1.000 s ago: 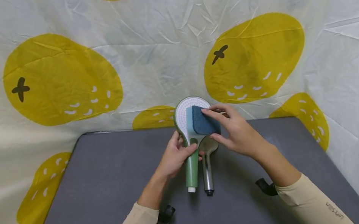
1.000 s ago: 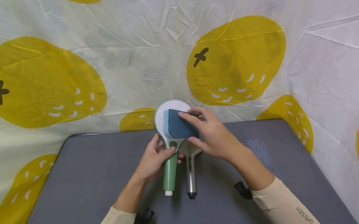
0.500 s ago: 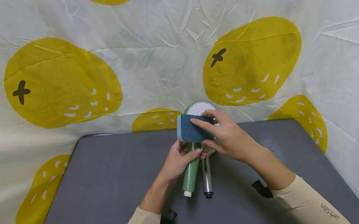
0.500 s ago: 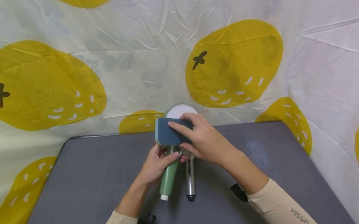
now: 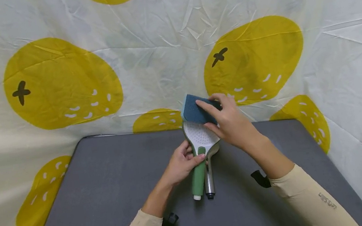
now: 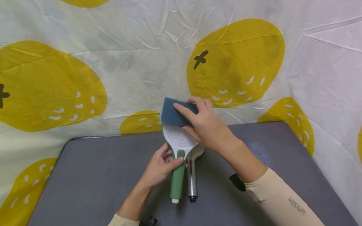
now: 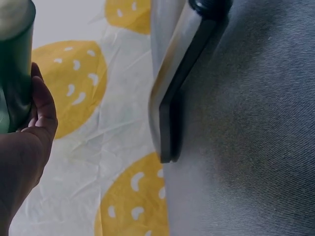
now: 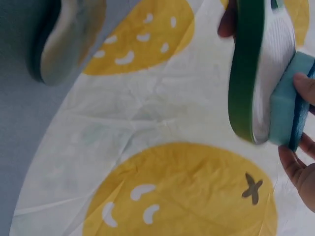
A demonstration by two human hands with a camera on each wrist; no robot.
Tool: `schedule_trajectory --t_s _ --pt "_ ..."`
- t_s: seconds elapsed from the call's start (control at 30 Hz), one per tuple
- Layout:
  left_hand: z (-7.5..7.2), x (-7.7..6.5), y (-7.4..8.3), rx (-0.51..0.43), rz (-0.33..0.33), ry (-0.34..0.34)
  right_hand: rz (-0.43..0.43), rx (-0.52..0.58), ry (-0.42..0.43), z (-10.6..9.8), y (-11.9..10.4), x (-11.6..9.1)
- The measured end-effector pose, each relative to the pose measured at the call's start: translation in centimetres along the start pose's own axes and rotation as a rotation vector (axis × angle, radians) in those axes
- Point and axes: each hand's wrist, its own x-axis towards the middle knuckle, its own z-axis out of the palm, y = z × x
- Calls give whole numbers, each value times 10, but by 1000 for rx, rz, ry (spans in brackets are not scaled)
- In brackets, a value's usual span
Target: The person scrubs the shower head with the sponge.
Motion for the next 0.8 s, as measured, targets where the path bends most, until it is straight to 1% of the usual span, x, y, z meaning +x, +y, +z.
schedule_trajectory --t_s 0.13,0.2,0.3,0.43,0.63,0.73,0.8 --pt "-1 -1 -4 16 24 21 65 23 25 -4 11 8" --pt "-2 -2 -5 23 34 30 71 39 26 -5 14 9" --pt "-4 -3 -6 21 44 25 59 49 20 -5 14 10" --pt "-4 -2 -5 16 52 18 18 41 5 -2 12 7" --pt "-5 -1 -1 17 50 58 -98 33 -17 9 3 -4" --pt "-6 0 1 19 49 72 -138 34 -25 14 -4 -12" --pt "-7 -1 2 20 48 75 -150 36 -39 15 -8 -17"
